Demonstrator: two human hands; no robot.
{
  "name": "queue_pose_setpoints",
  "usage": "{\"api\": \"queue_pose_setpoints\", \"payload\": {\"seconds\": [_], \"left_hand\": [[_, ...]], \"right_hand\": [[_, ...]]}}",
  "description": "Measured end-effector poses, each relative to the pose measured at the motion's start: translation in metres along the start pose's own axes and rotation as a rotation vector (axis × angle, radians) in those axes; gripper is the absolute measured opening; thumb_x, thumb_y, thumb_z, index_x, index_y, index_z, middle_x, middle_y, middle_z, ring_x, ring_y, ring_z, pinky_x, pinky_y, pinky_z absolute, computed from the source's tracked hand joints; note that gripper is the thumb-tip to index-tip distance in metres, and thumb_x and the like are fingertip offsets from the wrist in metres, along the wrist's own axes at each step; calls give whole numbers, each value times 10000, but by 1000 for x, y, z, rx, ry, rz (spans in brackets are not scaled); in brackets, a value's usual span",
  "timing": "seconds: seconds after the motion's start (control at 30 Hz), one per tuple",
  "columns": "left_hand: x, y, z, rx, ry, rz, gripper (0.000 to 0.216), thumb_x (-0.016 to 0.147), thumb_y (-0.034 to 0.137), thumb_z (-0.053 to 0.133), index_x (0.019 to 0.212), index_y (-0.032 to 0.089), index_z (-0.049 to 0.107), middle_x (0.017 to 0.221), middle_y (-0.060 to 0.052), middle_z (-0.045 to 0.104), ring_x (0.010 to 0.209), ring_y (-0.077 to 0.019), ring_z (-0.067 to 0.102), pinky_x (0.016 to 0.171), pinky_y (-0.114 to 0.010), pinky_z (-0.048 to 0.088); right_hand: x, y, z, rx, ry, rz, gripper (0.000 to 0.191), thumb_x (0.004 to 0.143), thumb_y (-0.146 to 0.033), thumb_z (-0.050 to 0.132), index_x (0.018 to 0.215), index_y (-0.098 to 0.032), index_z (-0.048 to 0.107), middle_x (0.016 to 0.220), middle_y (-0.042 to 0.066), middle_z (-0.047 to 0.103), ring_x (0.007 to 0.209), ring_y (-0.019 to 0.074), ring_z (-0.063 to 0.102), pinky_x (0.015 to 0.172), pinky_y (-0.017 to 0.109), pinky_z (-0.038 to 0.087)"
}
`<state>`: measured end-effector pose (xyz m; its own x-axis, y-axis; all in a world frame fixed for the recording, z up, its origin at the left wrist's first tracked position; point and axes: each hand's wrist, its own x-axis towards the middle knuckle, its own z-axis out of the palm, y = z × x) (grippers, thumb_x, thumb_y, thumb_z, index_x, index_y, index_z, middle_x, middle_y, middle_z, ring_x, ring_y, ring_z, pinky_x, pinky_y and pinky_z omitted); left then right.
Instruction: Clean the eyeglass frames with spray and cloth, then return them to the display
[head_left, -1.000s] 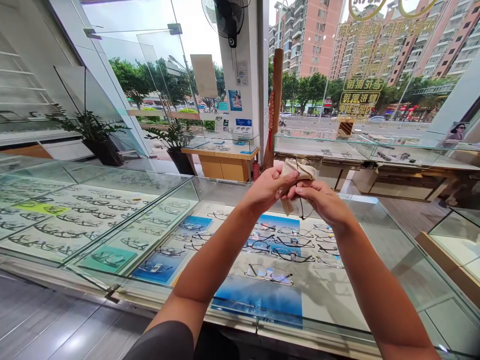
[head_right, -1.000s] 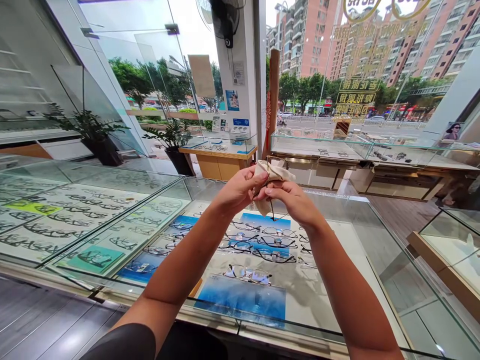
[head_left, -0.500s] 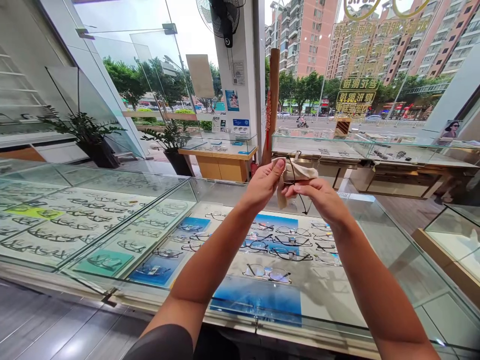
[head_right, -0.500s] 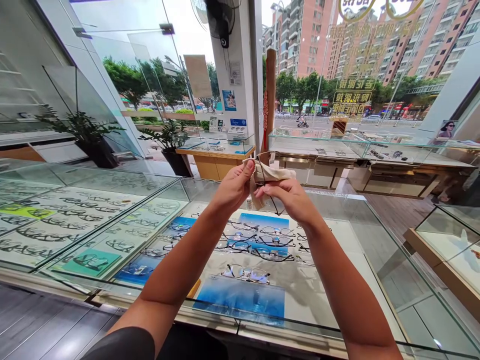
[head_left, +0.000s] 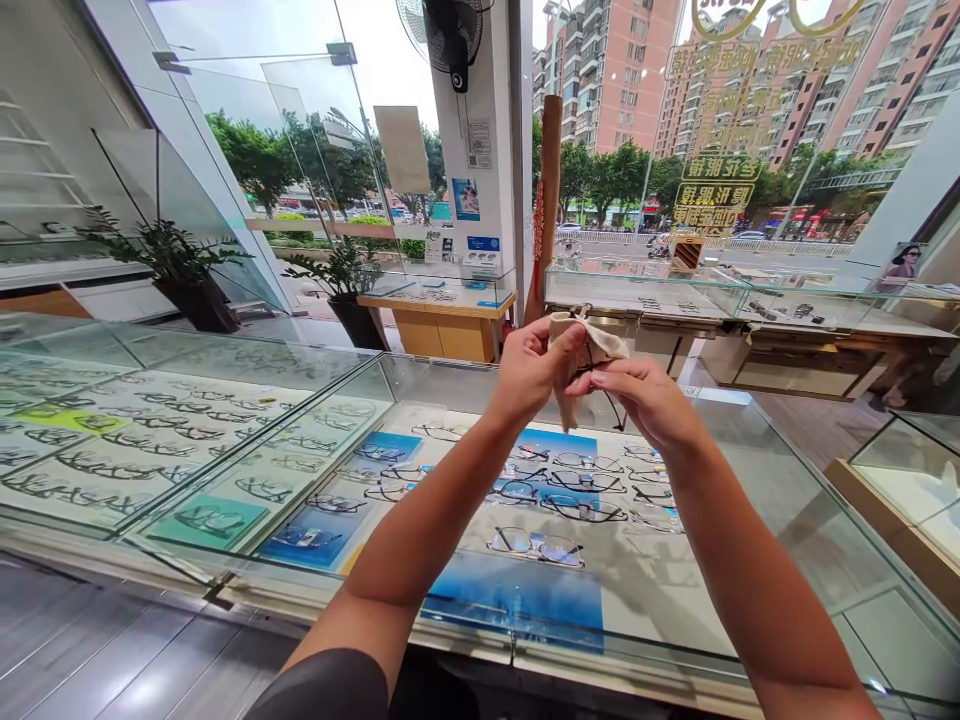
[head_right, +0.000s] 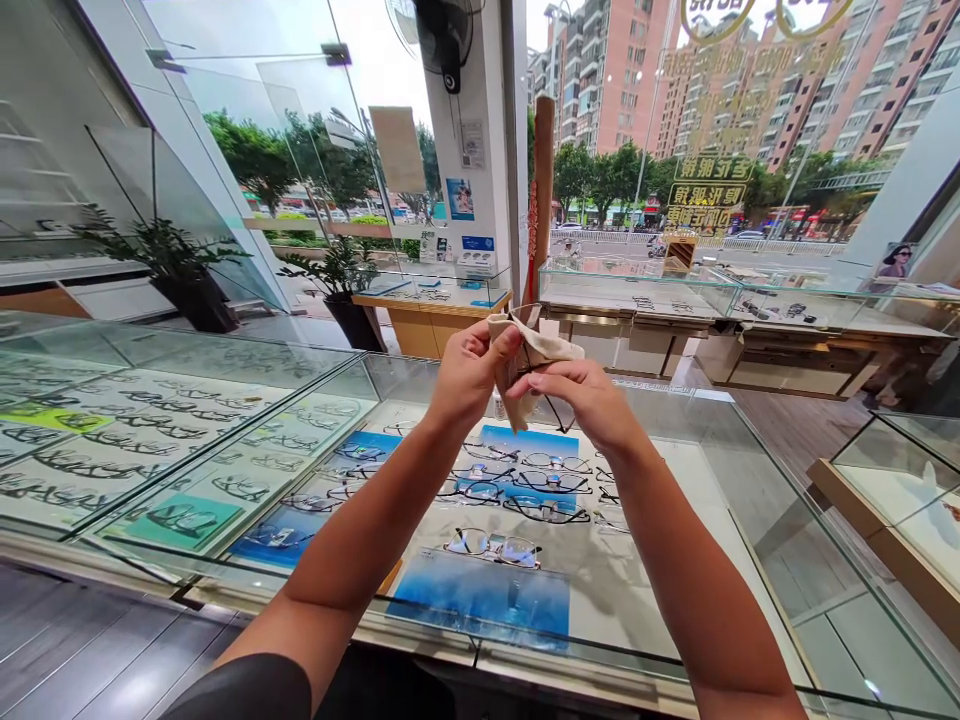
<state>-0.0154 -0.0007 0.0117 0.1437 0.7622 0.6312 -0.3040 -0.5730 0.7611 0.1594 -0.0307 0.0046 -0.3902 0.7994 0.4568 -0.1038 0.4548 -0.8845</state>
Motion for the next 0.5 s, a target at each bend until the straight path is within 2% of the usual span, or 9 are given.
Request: {"api": "queue_pose_setpoints", "payload": {"seconds": [0.1, 0.2, 0.33, 0.4, 0.5], "left_hand": [[2, 0, -2, -34, -8, -17, 491, 894, 663, 774, 853, 176, 741, 746, -5, 665, 663, -122, 571, 643, -271, 449], [6, 3, -8, -105, -133, -48, 473, 882, 637, 803, 878, 167, 751, 772, -21, 686, 727, -134, 616, 716, -272, 491], [7, 4, -12, -168, -260, -137, 465, 801, 522, 915, 1080, 182, 765, 922, -54, 743, 835, -157, 671, 809, -287, 531], [5, 3, -9, -157, -249, -140, 541, 744, 474, 964, 1149, 189, 747, 949, -53, 750, 834, -158, 671, 798, -282, 531], [1, 0, -2, -105, -139, -69, 498, 731, 496, 969, 1031, 172, 739, 883, -33, 735, 771, -139, 641, 744, -266, 512]], "right_hand": [[-2, -3, 0, 13, -13, -4, 194, 906, -395, 752, 849, -271, 889, 943, 53, 837, 999, 253, 723, 1075, 453, 498], [-4, -8, -3, 15, 39, -11, 191, 907, -372, 738, 840, -281, 892, 941, 56, 838, 995, 254, 722, 1058, 447, 505], [-5, -10, -6, 43, 96, 7, 189, 890, -379, 737, 833, -284, 891, 936, 55, 836, 978, 251, 709, 1009, 429, 513], [-3, -7, -5, 43, 92, 2, 190, 887, -387, 741, 837, -283, 891, 924, 50, 833, 980, 244, 700, 1017, 420, 501], [-1, -3, -1, 45, 62, -14, 187, 882, -379, 750, 806, -272, 884, 887, 46, 827, 983, 240, 707, 1042, 415, 486]]}}
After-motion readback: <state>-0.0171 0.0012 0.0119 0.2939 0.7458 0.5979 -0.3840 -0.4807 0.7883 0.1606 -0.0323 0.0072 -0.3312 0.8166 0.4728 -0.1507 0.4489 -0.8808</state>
